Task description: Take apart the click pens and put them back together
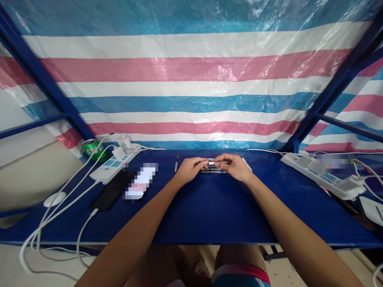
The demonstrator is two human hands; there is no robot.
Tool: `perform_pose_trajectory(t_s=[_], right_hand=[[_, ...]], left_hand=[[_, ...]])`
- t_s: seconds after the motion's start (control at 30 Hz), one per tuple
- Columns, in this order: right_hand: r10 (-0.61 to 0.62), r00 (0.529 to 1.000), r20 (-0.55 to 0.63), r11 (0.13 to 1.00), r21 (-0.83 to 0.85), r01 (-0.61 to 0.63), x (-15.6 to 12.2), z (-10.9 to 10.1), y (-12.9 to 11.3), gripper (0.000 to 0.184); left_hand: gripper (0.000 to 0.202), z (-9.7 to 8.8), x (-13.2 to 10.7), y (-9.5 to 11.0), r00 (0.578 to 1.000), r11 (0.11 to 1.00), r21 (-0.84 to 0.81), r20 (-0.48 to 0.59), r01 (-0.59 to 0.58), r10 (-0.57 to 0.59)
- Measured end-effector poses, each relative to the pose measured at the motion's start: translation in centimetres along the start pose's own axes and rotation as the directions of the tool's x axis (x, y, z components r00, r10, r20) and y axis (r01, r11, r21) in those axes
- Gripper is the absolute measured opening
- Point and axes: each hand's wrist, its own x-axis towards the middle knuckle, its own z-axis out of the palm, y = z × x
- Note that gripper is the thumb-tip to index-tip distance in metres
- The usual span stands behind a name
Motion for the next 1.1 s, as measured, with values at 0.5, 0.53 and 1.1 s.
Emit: perform_pose_trajectory(t_s=[0.5,0.53,1.1], right_hand=[[-0.109,0.994,-0.004,0.989,-0.104,0.108,0.0,-0.2,-0.1,0.021],[-0.121,0.993,-0.005,0.986,-0.116,0.119,0.1,-0.4,-0.1,0.021],[-0.149,0.944,-0.296,0.989,-0.034,0.145,1.2,-2.7,1.4,0.041]], left_hand=[[0.046,-0.8,-0.1,0.0,0.984,0.996,0.085,0.177,-0.004,-0.011],[0.050,-0.8,-0.1,-0.1,0.983,0.997,0.074,0.182,0.005,-0.019],[0.025,-2.7,0.8,-1.9,0.989,0.997,0.054,-0.143,0.050,-0.042]])
